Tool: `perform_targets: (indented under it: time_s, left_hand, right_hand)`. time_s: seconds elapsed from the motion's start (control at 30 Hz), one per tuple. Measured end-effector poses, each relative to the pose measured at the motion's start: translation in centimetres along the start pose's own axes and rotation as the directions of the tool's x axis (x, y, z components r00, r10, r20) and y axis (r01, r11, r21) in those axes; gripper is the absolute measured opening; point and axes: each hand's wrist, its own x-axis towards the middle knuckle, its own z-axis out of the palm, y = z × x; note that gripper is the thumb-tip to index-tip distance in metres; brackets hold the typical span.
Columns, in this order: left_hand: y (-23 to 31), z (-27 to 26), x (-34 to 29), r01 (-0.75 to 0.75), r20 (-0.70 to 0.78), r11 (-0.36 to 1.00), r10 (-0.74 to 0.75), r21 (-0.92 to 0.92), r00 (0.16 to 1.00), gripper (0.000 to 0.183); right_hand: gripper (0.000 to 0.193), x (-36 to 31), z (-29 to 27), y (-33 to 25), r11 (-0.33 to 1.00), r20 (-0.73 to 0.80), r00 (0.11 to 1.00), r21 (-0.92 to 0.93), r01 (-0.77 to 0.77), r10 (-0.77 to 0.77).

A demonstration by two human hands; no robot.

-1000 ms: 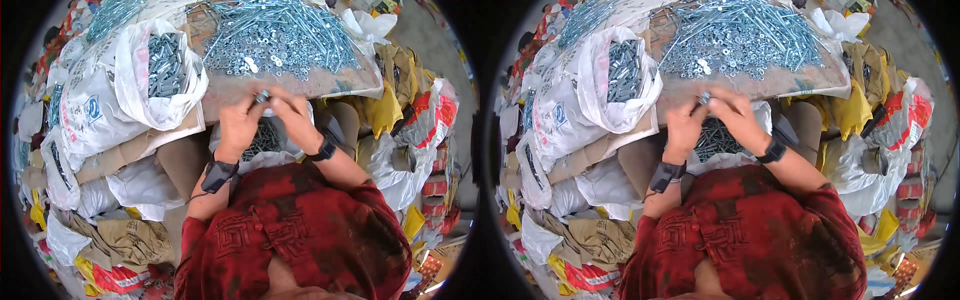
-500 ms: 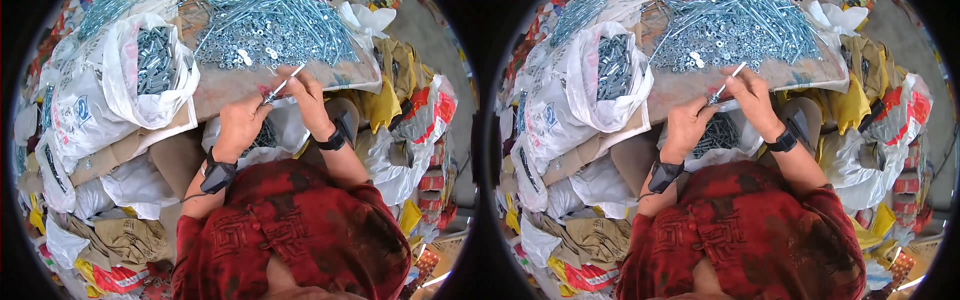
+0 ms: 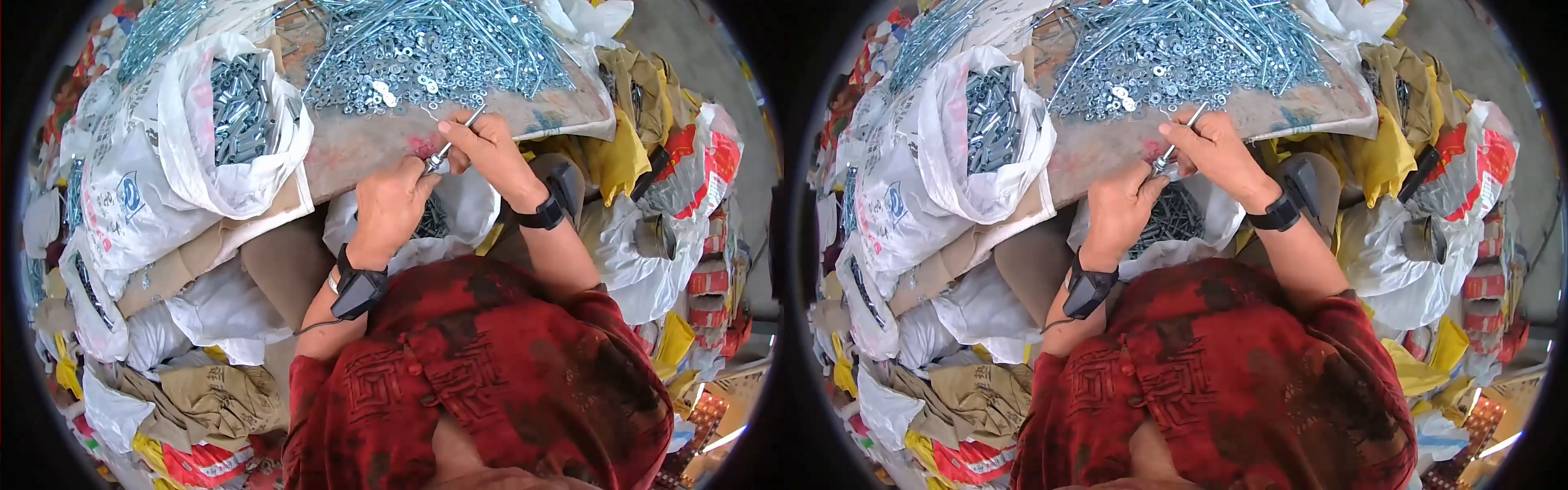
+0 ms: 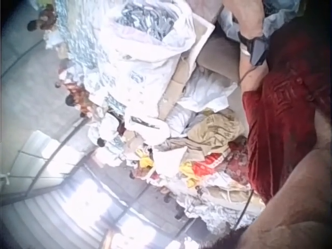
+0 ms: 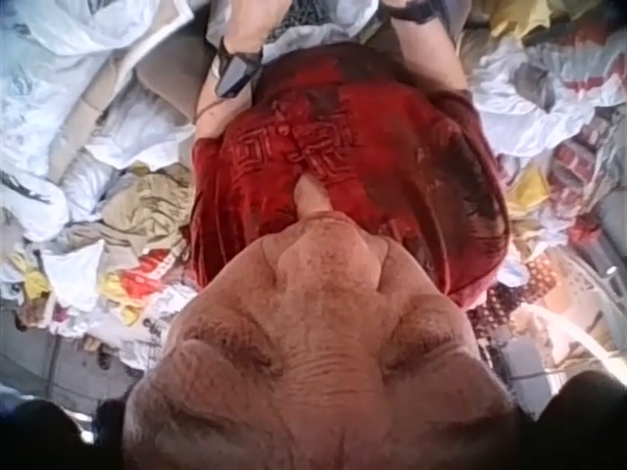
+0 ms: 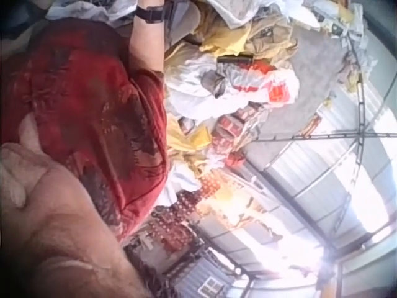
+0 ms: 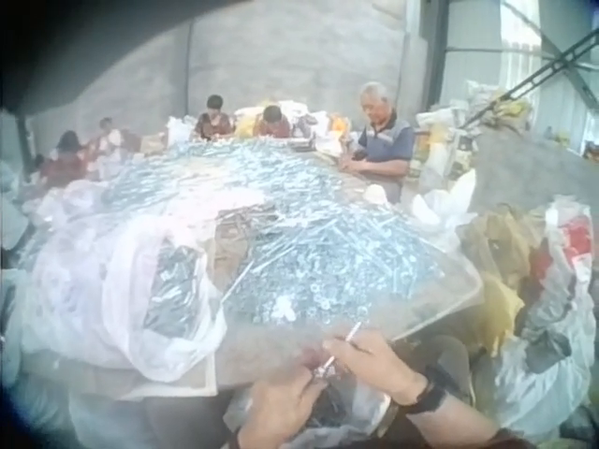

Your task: Assemble metal bolts with washers and spacers at a workbench.

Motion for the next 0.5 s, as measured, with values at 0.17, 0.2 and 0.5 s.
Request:
perform_targets:
  time_s: [0.17, 0.2, 0.5]
  left_hand:
    - [0.5, -0.2, 0.2, -0.094, -0.064, 0.983, 0.105, 0.156, 0.992, 0.021]
    - [0.8, -0.5, 0.1, -0.101, -0.084, 0.974, 0.120, 0.205, 0.989, 0.020]
    - [-0.4, -3.5, 1.1, 0.206, 0.359, 0.729, 0.059, -0.652, 0.931, 0.009]
  right_hand:
    - [0.027, 0.1, 0.6, 0.2, 0.987, -0.119, 0.980, 0.009, 0.160, -0.158]
    - [0.030, 0.3, 0.5, 0.5, 0.958, -0.066, 0.974, -0.205, 0.198, -0.215]
    - [0.025, -3.3, 0.0, 0.0, 0.962, 0.301, 0.920, -0.025, 0.272, -0.252]
